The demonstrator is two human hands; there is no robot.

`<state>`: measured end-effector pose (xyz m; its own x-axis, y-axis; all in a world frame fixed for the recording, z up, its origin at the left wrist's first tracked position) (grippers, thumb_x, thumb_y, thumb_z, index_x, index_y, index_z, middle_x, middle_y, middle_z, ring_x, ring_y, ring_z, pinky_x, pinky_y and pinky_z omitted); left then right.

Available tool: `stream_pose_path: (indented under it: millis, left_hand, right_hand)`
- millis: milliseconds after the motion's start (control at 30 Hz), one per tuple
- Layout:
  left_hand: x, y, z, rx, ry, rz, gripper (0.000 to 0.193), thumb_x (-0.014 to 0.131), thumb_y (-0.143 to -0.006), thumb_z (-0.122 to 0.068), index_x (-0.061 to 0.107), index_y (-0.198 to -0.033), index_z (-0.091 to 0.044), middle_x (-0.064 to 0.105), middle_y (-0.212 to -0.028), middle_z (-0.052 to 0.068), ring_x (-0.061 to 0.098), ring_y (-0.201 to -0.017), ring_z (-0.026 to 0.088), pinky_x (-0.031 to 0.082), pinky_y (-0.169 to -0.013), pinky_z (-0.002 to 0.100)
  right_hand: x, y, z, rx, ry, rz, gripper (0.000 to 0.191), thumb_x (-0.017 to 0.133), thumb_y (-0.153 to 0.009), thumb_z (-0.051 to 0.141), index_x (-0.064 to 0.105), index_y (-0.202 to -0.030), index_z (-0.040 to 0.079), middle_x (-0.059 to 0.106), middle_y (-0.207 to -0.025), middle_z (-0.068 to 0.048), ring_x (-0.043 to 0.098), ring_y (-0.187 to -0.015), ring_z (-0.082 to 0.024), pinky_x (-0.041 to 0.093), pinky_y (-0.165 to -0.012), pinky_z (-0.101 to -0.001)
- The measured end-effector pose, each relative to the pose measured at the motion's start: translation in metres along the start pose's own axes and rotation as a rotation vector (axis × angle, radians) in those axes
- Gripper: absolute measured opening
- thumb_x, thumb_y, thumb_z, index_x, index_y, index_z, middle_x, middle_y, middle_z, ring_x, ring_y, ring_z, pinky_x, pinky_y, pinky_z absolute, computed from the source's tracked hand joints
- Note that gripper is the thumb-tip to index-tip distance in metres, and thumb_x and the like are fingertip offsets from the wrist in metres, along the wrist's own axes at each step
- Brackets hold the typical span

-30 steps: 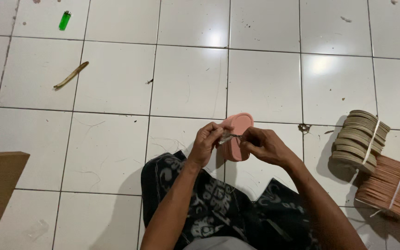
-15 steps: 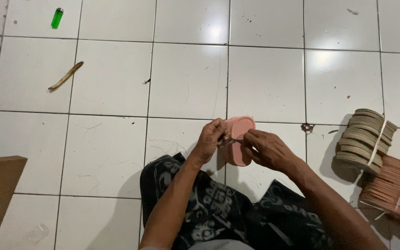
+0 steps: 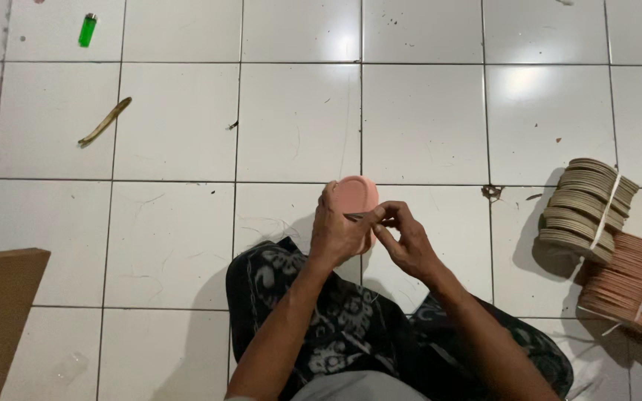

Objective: The person sits on the workshop floor and bundles stacks of pink insoles, wrapping rubber bands around each stack and setting finished bundles aside. They then use scissors to trim excess material from assembled sandals laid out on the floor and place small trimmed pieces into a plastic bag.

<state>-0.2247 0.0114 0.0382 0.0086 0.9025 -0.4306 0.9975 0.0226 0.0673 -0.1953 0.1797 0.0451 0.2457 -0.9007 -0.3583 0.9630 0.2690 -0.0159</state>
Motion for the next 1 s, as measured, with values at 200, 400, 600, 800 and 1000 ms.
stream_pose_path:
  millis: [200,400,600,800,1000]
  left_hand:
    - [-0.012,-0.002,0.045,-0.261,0.186,0.304,0.088,0.081,-0.07,-0.054,0.053,-0.135,-0.002,0.066,-0.125,0.021,0.068,-0.116,0.034,0.059,-0.094,0.045]
    - [0.029,0.018,0.062,-0.314,0.61,0.463,0.093,0.084,-0.076,-0.048,0.043,-0.145,-0.002,0.061,-0.134,0.018,0.062,-0.124,0.03,0.055,-0.101,0.042]
    - [0.073,0.002,0.089,-0.362,0.564,0.337,0.096,0.073,-0.086,-0.048,0.025,-0.156,-0.003,0.055,-0.143,0.024,0.057,-0.132,0.035,0.05,-0.108,0.049]
    - [0.071,0.001,0.068,0.121,-0.179,0.124,0.084,0.048,-0.109,-0.041,-0.002,-0.167,-0.007,0.007,-0.168,0.035,0.015,-0.155,0.048,0.024,-0.123,0.055]
    - [0.071,0.01,0.062,0.214,-0.473,0.063,0.077,0.037,-0.108,-0.043,-0.001,-0.165,-0.007,0.018,-0.168,0.029,0.025,-0.154,0.045,0.026,-0.122,0.055]
  right_hand:
    - [-0.011,0.016,-0.101,0.387,0.049,-0.175,0.089,0.082,-0.095,0.03,0.024,-0.152,-0.005,0.034,-0.146,-0.03,0.037,-0.133,-0.039,0.046,-0.096,-0.0496]
    - [-0.015,0.058,-0.135,0.663,-0.537,-0.186,0.073,0.074,-0.085,0.045,0.046,-0.138,0.003,0.062,-0.124,-0.017,0.068,-0.112,-0.027,0.064,-0.091,-0.0419]
    - [-0.039,0.049,-0.131,0.603,-0.269,-0.259,0.056,0.065,-0.102,0.045,0.06,-0.126,-0.006,0.066,-0.109,-0.019,0.064,-0.093,-0.023,0.057,-0.077,-0.0396]
    - [-0.041,0.034,-0.097,0.18,0.465,-0.347,0.084,0.057,-0.104,0.029,0.01,-0.162,-0.008,0.039,-0.146,-0.038,0.046,-0.128,-0.048,0.045,-0.101,-0.0562]
    - [-0.027,0.039,-0.103,0.12,0.674,-0.348,0.074,0.051,-0.109,0.023,0.009,-0.166,0.003,0.026,-0.164,-0.03,0.034,-0.148,-0.048,0.039,-0.118,-0.0551]
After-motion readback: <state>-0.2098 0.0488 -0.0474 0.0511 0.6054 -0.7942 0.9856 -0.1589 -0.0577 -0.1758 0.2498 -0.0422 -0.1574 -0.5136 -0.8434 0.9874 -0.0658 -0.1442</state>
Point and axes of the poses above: each hand's wrist, its own y-axis away from the middle knuckle, its own x-axis out of the palm, z = x × y, the point moved 10 cm from there along -y, towards the middle knuckle
